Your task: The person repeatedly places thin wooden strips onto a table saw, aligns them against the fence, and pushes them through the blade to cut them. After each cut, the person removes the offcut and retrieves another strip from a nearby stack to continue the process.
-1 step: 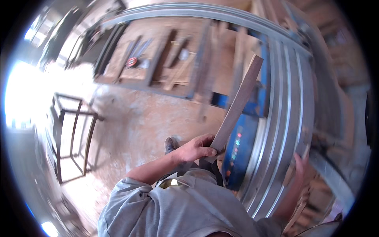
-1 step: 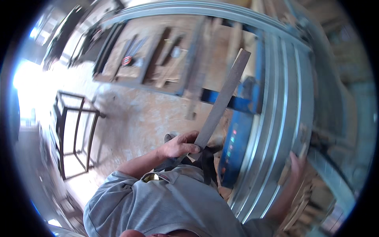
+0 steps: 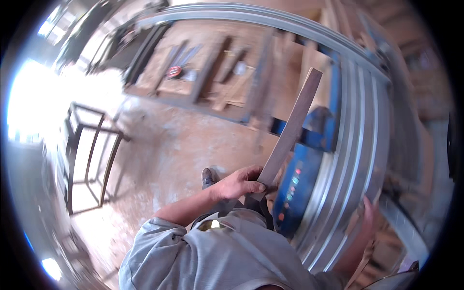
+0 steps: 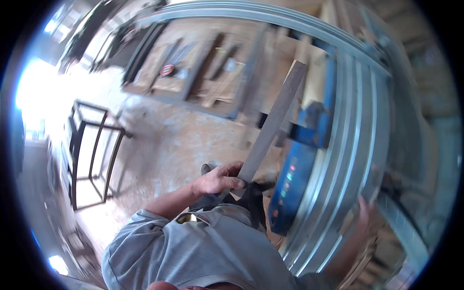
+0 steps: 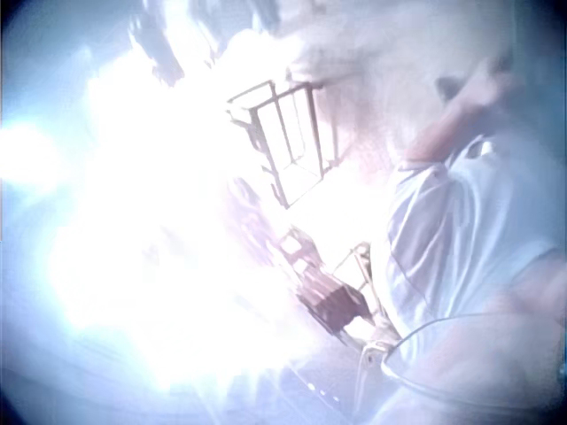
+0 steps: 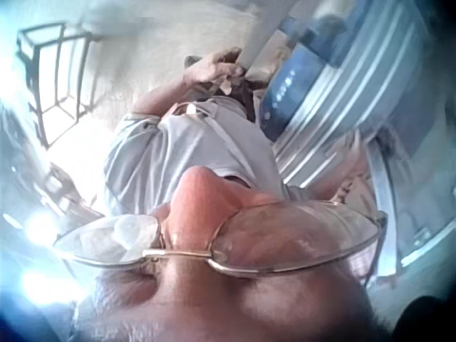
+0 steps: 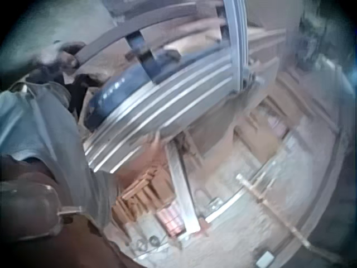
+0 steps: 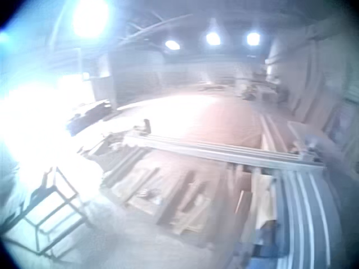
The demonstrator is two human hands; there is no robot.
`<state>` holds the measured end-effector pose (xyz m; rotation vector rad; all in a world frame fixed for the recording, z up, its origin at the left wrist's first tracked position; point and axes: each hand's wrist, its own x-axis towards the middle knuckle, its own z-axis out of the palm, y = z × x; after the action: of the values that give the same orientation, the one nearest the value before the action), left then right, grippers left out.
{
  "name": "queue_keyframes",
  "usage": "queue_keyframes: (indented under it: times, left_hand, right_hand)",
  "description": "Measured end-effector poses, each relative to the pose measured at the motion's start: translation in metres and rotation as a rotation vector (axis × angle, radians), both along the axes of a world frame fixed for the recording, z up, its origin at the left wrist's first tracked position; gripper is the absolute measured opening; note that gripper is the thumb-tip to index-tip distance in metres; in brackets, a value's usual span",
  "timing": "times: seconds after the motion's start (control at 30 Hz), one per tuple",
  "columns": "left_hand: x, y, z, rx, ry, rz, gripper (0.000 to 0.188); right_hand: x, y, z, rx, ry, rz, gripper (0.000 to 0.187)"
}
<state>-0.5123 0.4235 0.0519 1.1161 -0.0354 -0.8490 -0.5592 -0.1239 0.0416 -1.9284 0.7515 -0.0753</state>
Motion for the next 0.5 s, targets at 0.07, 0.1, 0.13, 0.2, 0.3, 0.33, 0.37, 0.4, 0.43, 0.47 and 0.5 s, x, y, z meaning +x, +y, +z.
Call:
queue_keyframes:
  times: [0.07,0.1,0.13,0.2,0.3,0.33,0.37,0.4,0.43,0.47,0.5]
  left_hand:
    - [-0.012,0.059,0.002,-0.019,-0.031,0.145,0.056]
    - [-0.020,0.089,-0.004,-0.034,-0.030,0.215,0.055]
    - [-0.032,0.120,-0.011,-0.035,-0.028,0.303,0.054]
    - [-0.046,0.186,-0.007,-0.027,-0.070,0.458,0.053]
    - [-0.072,0.294,-0.022,0.102,-0.068,0.720,0.052]
    - [-0.080,0.331,-0.019,0.096,-0.100,0.852,0.045]
    - [-0.088,0.360,-0.024,0.164,-0.075,0.932,0.043]
    - [-0.097,0.387,-0.026,0.148,-0.038,1.028,0.042]
    - [-0.102,0.409,-0.028,0.125,-0.003,1.120,0.042]
    - [-0.110,0.436,-0.032,0.143,0.014,1.210,0.039]
    - [-0.113,0.459,-0.035,0.127,0.034,1.309,0.034]
  right_hand:
    - [-0.034,-0.042,-0.024,-0.456,0.070,0.377,0.053]
    - [-0.052,-0.060,-0.031,-0.692,0.063,0.532,0.048]
    - [-0.046,-0.048,-0.034,-0.615,0.132,0.417,0.048]
    - [-0.047,-0.005,-0.026,-0.517,0.178,0.167,0.052]
    - [-0.010,0.124,-0.017,-0.469,-0.004,0.118,0.059]
    - [-0.005,0.169,-0.016,-0.443,-0.061,0.126,0.062]
    - [0.009,0.205,-0.013,-0.412,-0.112,0.149,0.064]
    - [0.021,0.239,-0.012,-0.370,-0.157,0.176,0.067]
    - [0.035,0.267,-0.009,-0.333,-0.202,0.207,0.070]
    - [0.048,0.300,-0.010,-0.286,-0.242,0.249,0.072]
    - [0.062,0.328,-0.009,-0.239,-0.282,0.288,0.075]
